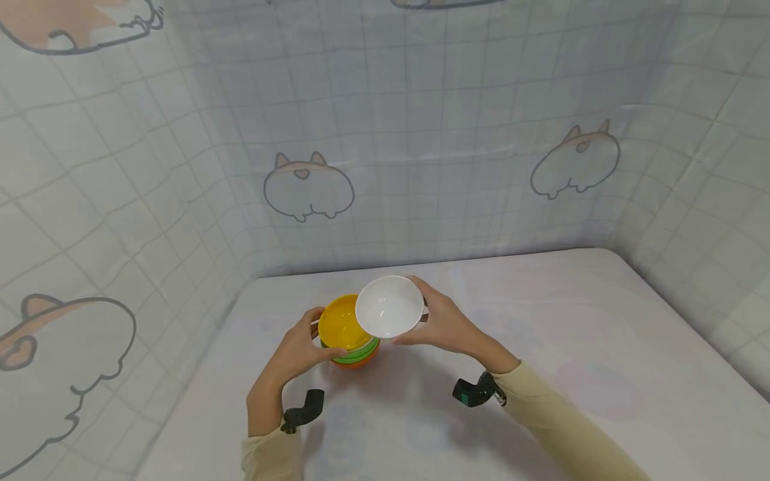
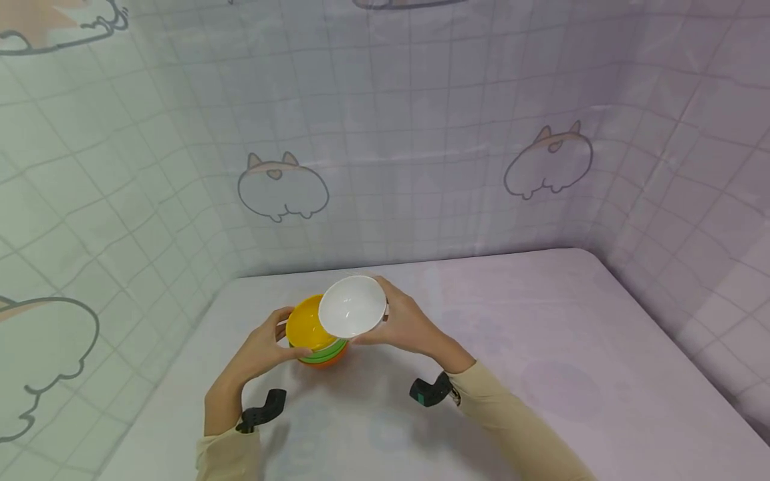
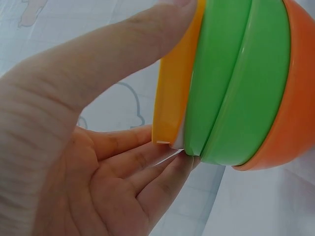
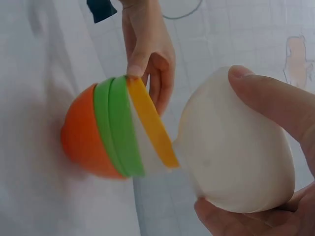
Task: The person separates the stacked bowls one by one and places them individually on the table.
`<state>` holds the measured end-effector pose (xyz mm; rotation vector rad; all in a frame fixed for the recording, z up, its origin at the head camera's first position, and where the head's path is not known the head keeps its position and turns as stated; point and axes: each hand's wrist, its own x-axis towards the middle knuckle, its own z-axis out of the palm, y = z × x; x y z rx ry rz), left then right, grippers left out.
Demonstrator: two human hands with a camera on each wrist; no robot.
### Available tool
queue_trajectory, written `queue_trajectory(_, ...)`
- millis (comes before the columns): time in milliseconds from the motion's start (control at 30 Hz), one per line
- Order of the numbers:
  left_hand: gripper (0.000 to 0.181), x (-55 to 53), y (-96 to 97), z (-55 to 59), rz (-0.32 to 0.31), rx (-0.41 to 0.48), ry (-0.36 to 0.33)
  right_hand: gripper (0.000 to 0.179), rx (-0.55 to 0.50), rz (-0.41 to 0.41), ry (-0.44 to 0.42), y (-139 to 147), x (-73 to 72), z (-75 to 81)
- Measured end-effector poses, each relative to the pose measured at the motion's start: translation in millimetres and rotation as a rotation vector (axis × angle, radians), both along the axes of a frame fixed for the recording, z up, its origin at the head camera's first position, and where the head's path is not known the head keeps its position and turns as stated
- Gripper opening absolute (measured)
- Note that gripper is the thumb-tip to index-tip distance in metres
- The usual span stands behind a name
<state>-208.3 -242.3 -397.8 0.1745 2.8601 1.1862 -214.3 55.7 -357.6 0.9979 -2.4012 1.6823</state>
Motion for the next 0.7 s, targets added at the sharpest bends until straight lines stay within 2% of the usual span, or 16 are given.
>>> queue_trajectory(33,0.105,0.0,0.0,0.1,0.0,0.001,0.0,0.093,0.009,-0.015,-0.014,4.0,2.4,-0.4)
queue_trajectory(167,0.105,0.6,-0.3,0.6,-0.003,-0.005,-0.002,0.096,0.035,-0.07,-0.041,22.1,-0.1,-18.4)
queue_trajectory(367,0.105,2.7,-1.3,2.9,0.0,-0.015,-0.011,0.098,0.036,-0.077,-0.073,44.3,3.2,-35.5)
queue_trajectory(467,0.104,3.6,-1.5,3.9,-0.005,-0.014,-0.014,0.1,0.043,-0.093,-0.09,53.1,-0.3,-52.5)
queue_trajectory(700,0.103,4.8,-0.7,5.6,-0.004,-0.027,-0.016,0.101,0.085,-0.083,-0.164,64.2,8.5,-62.9)
